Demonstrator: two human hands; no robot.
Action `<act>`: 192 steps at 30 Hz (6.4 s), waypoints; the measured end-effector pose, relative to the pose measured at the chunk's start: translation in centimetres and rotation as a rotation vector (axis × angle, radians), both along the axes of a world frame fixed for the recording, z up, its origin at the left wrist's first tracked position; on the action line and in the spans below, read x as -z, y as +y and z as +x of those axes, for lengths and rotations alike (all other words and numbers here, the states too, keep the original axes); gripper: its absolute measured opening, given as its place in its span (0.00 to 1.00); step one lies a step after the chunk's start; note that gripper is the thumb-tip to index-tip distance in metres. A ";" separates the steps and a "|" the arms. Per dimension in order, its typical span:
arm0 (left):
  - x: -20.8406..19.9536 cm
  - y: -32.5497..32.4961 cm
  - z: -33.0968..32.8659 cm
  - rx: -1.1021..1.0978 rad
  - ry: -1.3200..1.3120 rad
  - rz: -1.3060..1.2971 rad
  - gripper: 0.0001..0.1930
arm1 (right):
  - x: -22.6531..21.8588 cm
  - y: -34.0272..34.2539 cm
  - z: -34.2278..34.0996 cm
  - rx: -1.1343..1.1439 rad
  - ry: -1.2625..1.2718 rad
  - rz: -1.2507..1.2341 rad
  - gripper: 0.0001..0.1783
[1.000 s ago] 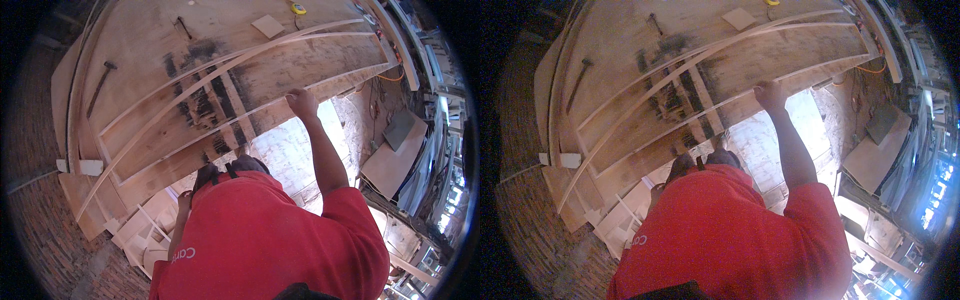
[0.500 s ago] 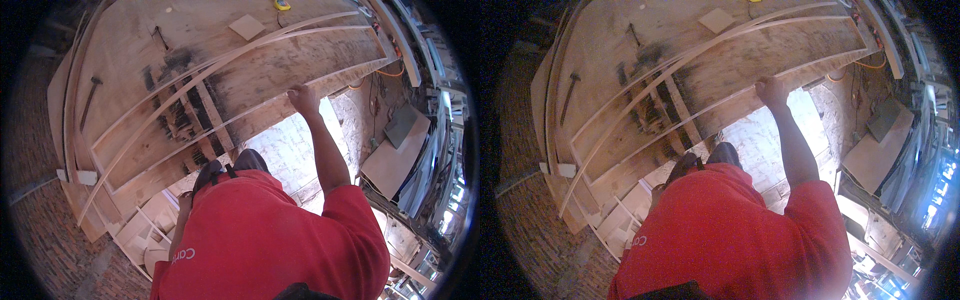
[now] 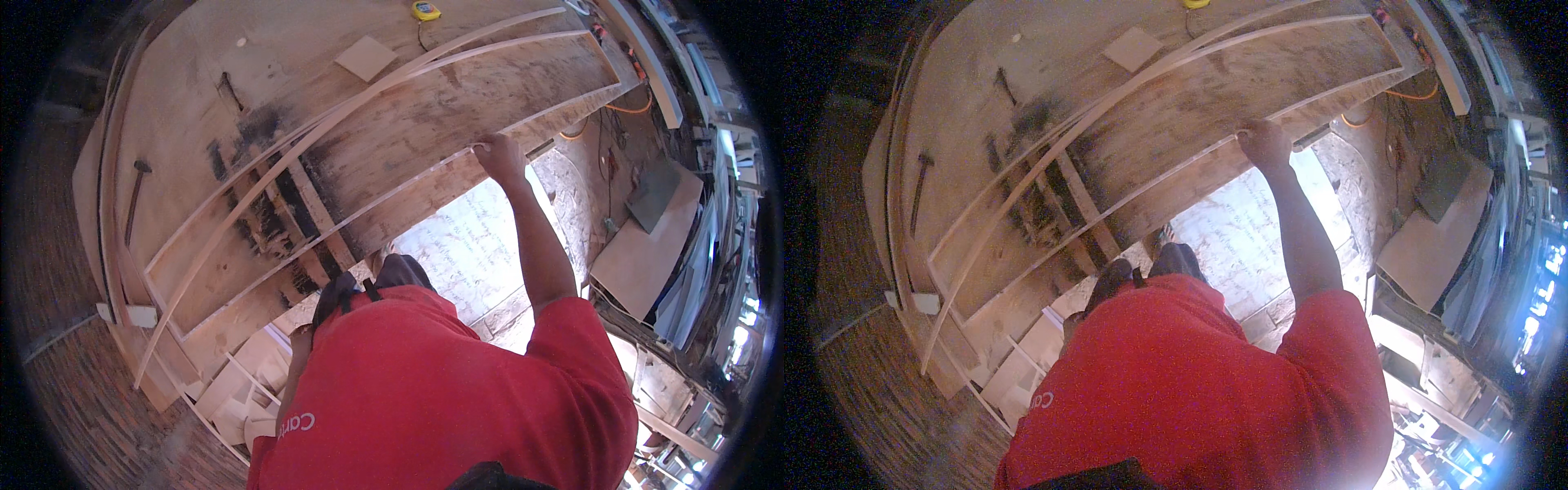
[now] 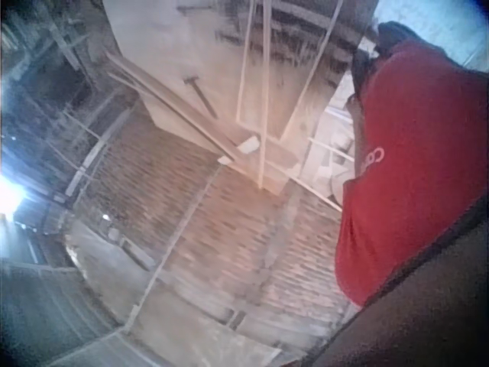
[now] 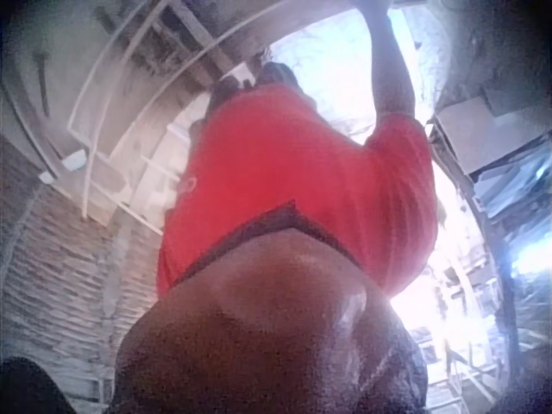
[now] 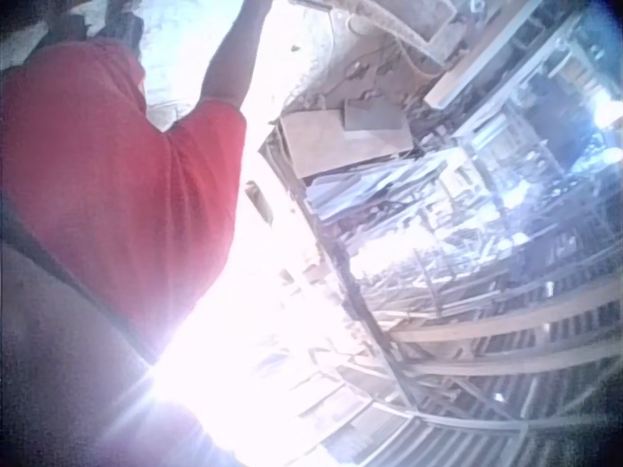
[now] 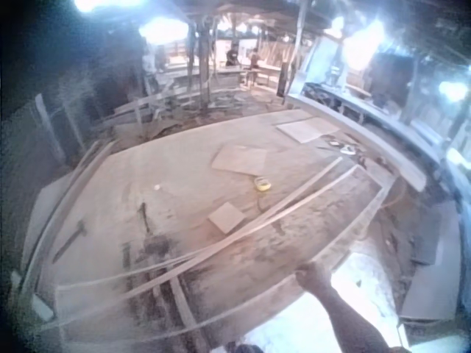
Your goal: The person assembles a rectangular wooden frame on a workbench. They position thin wooden strips, apply glue, and secure the joints using a nail gun.
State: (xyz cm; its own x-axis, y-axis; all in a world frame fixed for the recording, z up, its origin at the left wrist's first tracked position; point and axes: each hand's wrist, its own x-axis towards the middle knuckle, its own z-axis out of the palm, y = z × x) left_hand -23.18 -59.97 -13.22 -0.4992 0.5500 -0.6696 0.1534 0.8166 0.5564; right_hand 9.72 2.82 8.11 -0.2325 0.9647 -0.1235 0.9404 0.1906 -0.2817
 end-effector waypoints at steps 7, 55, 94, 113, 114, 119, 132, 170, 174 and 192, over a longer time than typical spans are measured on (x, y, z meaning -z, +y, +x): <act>1.0 0.7 0.3 0.096 0.002 -0.005 0.14 | 1.3 3.5 3.1 0.039 0.034 0.059 0.16; -16.5 28.5 -21.2 0.650 1.012 0.427 0.12 | -0.8 -29.9 -12.4 0.395 0.703 -0.160 0.20; -28.5 14.3 -18.1 0.447 0.143 0.535 0.16 | -4.8 -20.0 -18.3 0.646 1.433 -0.350 0.27; -25.6 14.6 -15.9 0.507 0.571 0.659 0.17 | -4.7 -19.3 -17.6 0.656 1.123 -0.136 0.62; -25.7 14.8 -15.5 0.520 0.608 0.641 0.17 | -4.4 -19.1 -17.3 0.667 1.086 -0.121 0.62; -24.7 16.1 -14.5 0.521 0.536 0.658 0.16 | -1.8 -17.7 -15.9 0.684 0.851 -0.034 0.58; -22.5 19.5 -13.2 0.578 0.460 0.673 0.15 | -1.8 -14.5 -14.4 0.669 0.665 -0.040 0.48; -22.6 21.9 -10.6 0.557 0.428 0.679 0.13 | -0.9 -12.6 -12.7 0.704 0.616 -0.085 0.55; -22.0 21.6 -11.1 0.594 0.476 0.679 0.12 | -1.5 -13.0 -13.0 0.686 0.623 -0.092 0.57; -19.4 22.4 -12.1 0.626 0.383 0.504 0.14 | 1.3 -13.2 -13.8 0.767 0.496 -0.080 0.58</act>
State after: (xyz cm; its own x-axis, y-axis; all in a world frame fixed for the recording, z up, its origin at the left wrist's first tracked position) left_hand -35.29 -37.54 6.18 -0.1481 0.9813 -0.1229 0.7386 0.1924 0.6461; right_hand -4.13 -10.39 6.82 0.4240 0.8693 -0.2541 0.5684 -0.4738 -0.6726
